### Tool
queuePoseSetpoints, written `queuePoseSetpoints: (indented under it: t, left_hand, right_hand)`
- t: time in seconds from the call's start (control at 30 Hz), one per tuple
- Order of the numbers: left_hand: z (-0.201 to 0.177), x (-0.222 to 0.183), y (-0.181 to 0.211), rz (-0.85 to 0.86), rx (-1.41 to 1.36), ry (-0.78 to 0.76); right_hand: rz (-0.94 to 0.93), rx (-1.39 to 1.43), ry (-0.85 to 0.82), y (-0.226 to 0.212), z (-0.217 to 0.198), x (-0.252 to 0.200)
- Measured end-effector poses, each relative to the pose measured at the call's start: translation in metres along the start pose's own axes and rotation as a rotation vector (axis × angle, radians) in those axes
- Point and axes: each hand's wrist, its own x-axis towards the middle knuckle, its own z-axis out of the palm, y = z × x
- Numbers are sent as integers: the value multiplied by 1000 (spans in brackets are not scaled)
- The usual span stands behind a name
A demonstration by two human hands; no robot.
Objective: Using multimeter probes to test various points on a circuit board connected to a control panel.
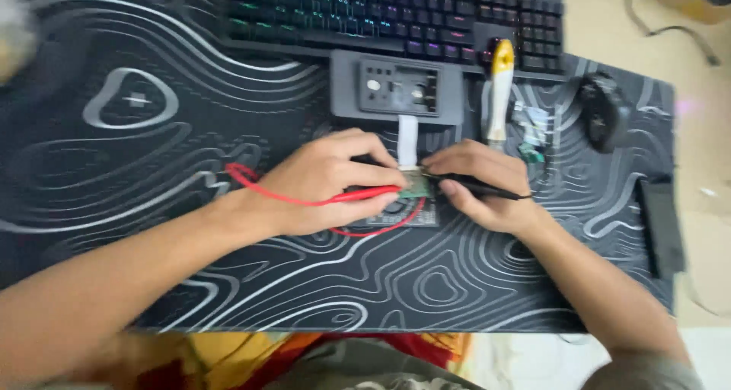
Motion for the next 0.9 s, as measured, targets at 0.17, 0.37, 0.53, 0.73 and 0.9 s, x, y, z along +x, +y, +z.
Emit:
queuePoseSetpoints:
  t: [0.17,0.37,0.53,0.73,0.9]
  left_hand:
    - [9,-4,-8,-78,-14,43]
    - [10,-6,-1,-128,-39,20]
    - [3,-1,2,-132,-68,2]
    - [3,0,2,-117,-39,-5]
    - [-2,3,8,-187,-60,-43]
  right_hand:
    - [28,74,177,3,10,4]
    - [31,90,169,-1,11,3]
    - [41,97,188,-3,10,6]
    - [11,113,195,-4,10,4]
    - [8,103,189,-1,11,4]
